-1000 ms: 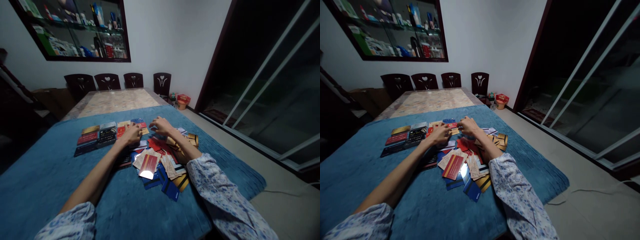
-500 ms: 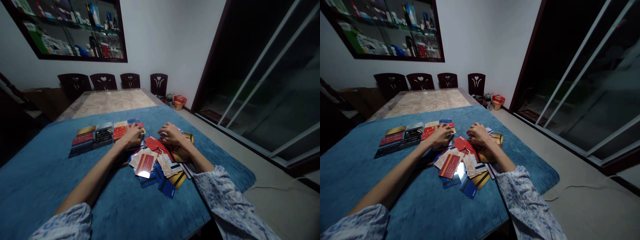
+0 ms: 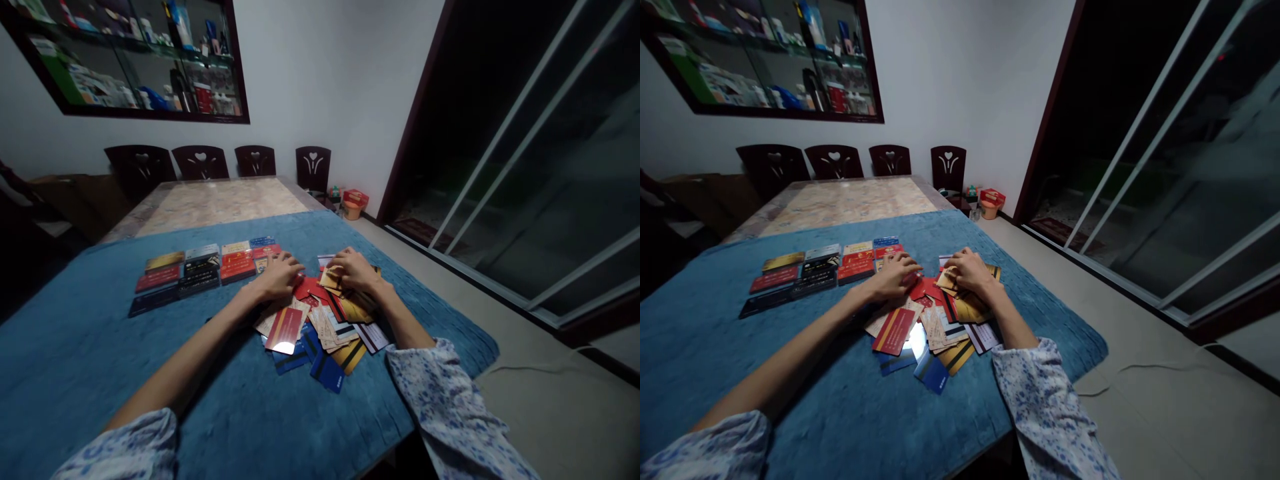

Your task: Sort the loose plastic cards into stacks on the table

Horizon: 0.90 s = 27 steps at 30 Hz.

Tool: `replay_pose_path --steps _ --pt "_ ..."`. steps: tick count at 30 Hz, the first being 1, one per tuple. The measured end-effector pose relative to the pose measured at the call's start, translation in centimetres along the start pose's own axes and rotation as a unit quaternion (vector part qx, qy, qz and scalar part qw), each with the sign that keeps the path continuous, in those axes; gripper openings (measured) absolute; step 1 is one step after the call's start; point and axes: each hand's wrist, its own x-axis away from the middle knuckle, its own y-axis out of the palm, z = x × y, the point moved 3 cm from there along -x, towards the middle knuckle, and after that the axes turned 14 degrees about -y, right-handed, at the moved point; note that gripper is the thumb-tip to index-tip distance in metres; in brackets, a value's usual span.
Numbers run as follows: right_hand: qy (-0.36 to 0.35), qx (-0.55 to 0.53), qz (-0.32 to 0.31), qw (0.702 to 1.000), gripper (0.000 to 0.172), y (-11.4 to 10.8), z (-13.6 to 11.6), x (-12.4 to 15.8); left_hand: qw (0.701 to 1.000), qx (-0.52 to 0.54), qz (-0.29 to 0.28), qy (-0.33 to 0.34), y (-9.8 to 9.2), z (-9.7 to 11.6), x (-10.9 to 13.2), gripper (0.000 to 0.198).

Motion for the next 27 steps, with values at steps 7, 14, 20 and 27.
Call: replay_pose_path --steps 7,14,20,27 --pt "0.020 -0.029 -0.058 0.998 0.054 -0.6 0.4 0.9 0.997 -0.008 -0.017 0.071 0.5 4.1 0.7 0.043" --pt "0.032 -0.050 -0.094 0.994 0.066 -0.6 0.0 1.1 0.994 -0.011 -0.021 0.111 0.7 6.1 0.5 0.054" --pt "0.029 -0.045 -0.096 0.994 0.060 -0.2 0.1 1.0 0.994 -0.013 -0.024 0.109 1.3 5.8 0.3 0.035" --pt "-0.009 -0.040 -0.061 0.997 0.036 0.3 0.3 0.8 0.996 0.003 -0.037 0.077 0.3 5.3 0.4 0.024"
